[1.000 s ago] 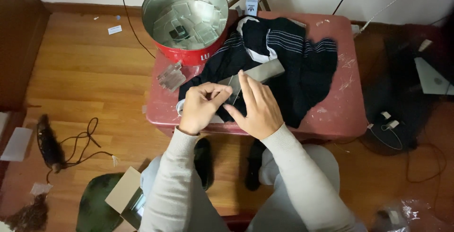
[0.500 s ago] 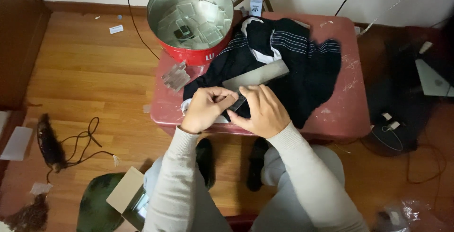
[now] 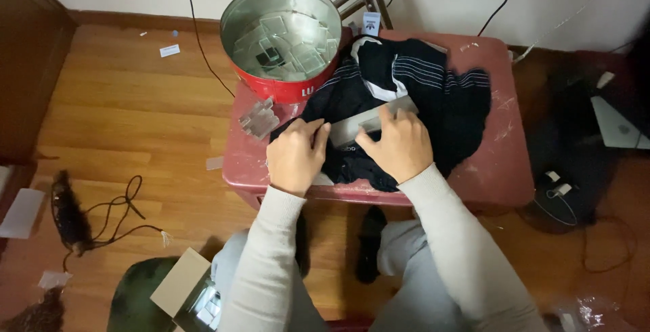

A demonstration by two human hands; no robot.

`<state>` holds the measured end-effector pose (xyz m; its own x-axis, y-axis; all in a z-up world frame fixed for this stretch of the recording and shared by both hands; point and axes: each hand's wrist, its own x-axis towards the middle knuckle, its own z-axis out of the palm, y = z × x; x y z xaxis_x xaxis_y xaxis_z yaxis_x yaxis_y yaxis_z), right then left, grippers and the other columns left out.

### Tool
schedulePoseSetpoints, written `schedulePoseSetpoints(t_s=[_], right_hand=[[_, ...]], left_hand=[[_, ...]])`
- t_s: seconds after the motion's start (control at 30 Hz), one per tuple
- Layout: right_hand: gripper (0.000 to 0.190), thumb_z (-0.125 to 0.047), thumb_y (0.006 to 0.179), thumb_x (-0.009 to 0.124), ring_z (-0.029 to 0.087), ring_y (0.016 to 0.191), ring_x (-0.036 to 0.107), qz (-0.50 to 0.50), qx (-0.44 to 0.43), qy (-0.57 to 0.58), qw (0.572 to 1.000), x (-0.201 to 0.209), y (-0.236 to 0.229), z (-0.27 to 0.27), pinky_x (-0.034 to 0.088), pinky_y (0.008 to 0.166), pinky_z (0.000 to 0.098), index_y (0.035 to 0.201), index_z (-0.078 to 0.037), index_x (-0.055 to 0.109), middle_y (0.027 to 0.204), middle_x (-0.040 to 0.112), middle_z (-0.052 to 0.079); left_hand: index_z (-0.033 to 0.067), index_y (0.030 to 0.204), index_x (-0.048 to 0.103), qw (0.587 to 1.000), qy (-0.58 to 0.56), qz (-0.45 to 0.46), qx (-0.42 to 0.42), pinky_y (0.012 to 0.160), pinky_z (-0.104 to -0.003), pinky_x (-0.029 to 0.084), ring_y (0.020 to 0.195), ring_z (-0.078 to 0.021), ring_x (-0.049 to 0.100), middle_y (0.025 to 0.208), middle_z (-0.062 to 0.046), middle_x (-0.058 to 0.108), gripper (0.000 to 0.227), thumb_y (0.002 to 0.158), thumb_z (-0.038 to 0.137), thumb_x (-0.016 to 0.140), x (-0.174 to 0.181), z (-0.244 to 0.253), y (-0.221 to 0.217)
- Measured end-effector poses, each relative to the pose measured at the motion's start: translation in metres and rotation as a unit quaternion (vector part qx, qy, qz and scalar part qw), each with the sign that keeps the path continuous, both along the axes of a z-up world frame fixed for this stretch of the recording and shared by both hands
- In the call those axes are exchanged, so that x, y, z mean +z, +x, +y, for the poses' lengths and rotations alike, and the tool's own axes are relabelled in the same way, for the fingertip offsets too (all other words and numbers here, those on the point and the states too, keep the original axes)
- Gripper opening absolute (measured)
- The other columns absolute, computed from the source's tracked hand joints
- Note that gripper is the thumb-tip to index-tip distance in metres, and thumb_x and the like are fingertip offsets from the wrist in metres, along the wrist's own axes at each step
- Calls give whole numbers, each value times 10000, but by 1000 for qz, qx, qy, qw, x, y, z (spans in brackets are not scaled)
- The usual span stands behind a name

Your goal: Sharpening a small rectangular metal piece using a whetstone on a low stool.

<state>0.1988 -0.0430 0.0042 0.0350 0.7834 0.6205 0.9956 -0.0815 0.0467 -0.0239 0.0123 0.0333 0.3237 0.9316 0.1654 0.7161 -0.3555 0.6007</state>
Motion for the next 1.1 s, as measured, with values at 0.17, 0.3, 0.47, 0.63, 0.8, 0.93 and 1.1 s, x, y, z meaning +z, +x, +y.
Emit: schedulePoseSetpoints(t_s=[0.17, 0.3, 0.47, 0.63, 0.8, 0.93, 1.1], right_hand=[[554, -603, 867, 783, 417, 707, 734, 11, -30, -35, 999, -5, -8, -7, 593, 630, 516, 966, -62, 720, 752, 639, 182], [628, -650, 974, 681, 446, 755, 741, 29, -34, -75, 996, -5, -10, -12, 590, 671, 525, 1035, -26, 718, 812, 657, 210], [516, -555, 974, 716, 447, 752, 732, 11, -22, -37, 999, 2, -8, -13, 594, 680, 520, 1108, -57, 703, 798, 615, 189], [512, -557, 1012, 671, 461, 781, 738, 30, -13, -62, 998, -16, -8, -13, 587, 694, 539, 1167, -70, 707, 820, 625, 202], [519, -583, 1015, 654, 459, 801, 725, 11, -34, -78, 996, -15, -11, -12, 570, 729, 532, 1105, -74, 695, 827, 633, 215], [535, -542, 978, 702, 467, 786, 713, -10, -64, -40, 997, -17, 8, 4, 561, 713, 560, 1169, -42, 718, 825, 645, 231], [594, -592, 967, 657, 470, 804, 733, 3, -34, -78, 996, -16, -11, -12, 568, 729, 557, 1192, -48, 738, 820, 668, 241]], left_hand=[[228, 1186, 871, 1000, -3, 8, -13, 775, -540, 643, 837, -368, 803, 852, -70, 758, 337, 1088, 455, 641, 5, -1, 2], [217, 1187, 873, 1000, -9, 1, -12, 774, -541, 641, 835, -372, 801, 840, -75, 758, 335, 1083, 446, 652, 9, -2, 2], [232, 1186, 874, 1000, -11, 1, -5, 789, -548, 643, 856, -385, 806, 863, -79, 772, 324, 1079, 434, 645, 7, -3, 0], [227, 1194, 875, 1000, -12, 0, -5, 794, -544, 644, 860, -382, 811, 875, -77, 788, 334, 1089, 438, 637, 6, -3, -1], [228, 1190, 872, 1000, -9, 9, -9, 785, -556, 646, 846, -402, 809, 901, -94, 795, 334, 1078, 444, 643, 0, -2, 1], [196, 1200, 869, 1000, 5, 8, -4, 778, -562, 646, 846, -410, 809, 910, -110, 800, 342, 1078, 432, 654, -3, -4, 3], [153, 1252, 852, 1000, 20, 10, -6, 784, -565, 650, 885, -402, 816, 947, -119, 814, 362, 1078, 414, 671, -5, -3, 2]])
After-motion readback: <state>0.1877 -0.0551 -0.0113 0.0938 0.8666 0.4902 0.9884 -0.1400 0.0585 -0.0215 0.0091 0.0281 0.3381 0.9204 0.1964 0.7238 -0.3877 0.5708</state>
